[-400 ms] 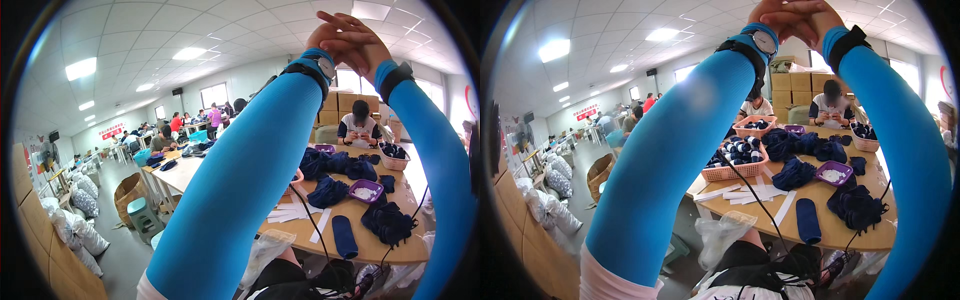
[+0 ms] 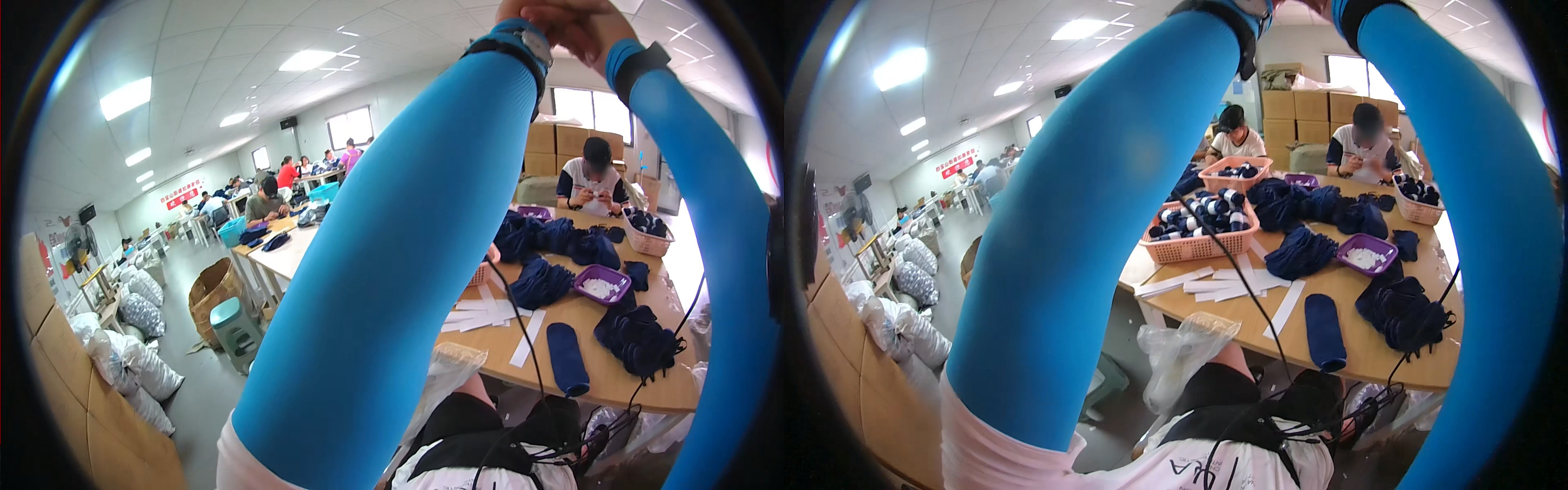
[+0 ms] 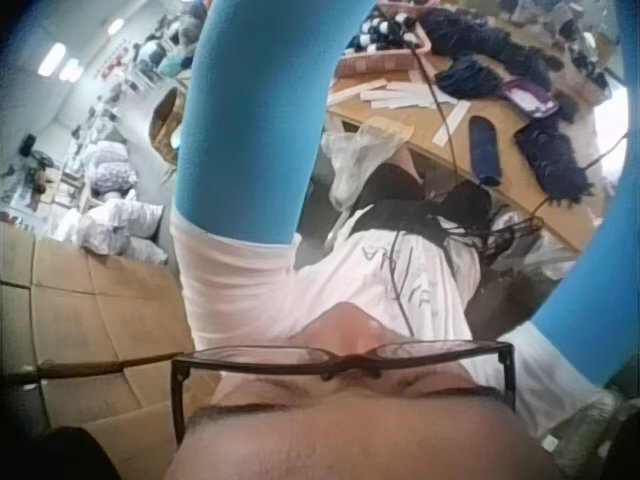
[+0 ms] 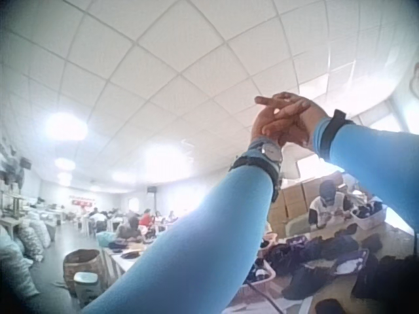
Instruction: Folding blue fabric shoe components and wrapping them with adhesive labels.
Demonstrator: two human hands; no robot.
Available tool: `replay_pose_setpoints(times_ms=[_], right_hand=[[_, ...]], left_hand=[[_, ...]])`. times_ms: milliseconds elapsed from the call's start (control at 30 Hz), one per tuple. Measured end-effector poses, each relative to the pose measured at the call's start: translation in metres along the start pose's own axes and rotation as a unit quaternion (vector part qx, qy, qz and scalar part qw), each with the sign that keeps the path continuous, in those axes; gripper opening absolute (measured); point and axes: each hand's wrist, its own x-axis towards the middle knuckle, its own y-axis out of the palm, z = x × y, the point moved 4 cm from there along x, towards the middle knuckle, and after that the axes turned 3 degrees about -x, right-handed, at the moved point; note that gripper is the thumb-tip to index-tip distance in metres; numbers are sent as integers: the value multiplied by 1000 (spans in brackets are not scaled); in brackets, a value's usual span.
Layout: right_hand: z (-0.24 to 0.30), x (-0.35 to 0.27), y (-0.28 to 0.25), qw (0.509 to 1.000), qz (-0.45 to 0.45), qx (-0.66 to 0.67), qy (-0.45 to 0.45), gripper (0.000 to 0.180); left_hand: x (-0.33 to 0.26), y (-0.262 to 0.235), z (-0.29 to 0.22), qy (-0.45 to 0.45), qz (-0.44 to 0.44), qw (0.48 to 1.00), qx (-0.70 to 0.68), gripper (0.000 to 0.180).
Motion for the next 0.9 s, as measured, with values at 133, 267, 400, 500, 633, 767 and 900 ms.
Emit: replay_pose_setpoints(times_ms=[133, 267, 400, 500, 633, 767, 900], right_hand=[[9, -14, 26, 995, -91, -15, -37, 41], [0, -5, 14, 990, -74, 107, -46, 40], [8, -12, 24, 991, -70, -65, -90, 39], [30, 2, -4, 991, -117, -22, -62, 38], [28, 12, 9, 994, -86, -21, -63, 37], [52, 7, 21, 979, -166, -78, -90, 36], [74, 29, 10, 994, -44, -85, -47, 45]], left_hand=[[-27, 17, -11, 2, -38, 992, -122, 36], [-32, 41, -17, -6, -53, 968, -246, 43], [-36, 70, -32, -7, -67, 932, -356, 50], [-24, 89, -14, -30, -62, 885, -461, 56], [-31, 102, -32, -24, -79, 822, -564, 63], [-17, 111, -25, -45, -79, 727, -681, 70], [-1, 131, -19, -69, -83, 620, -778, 77]])
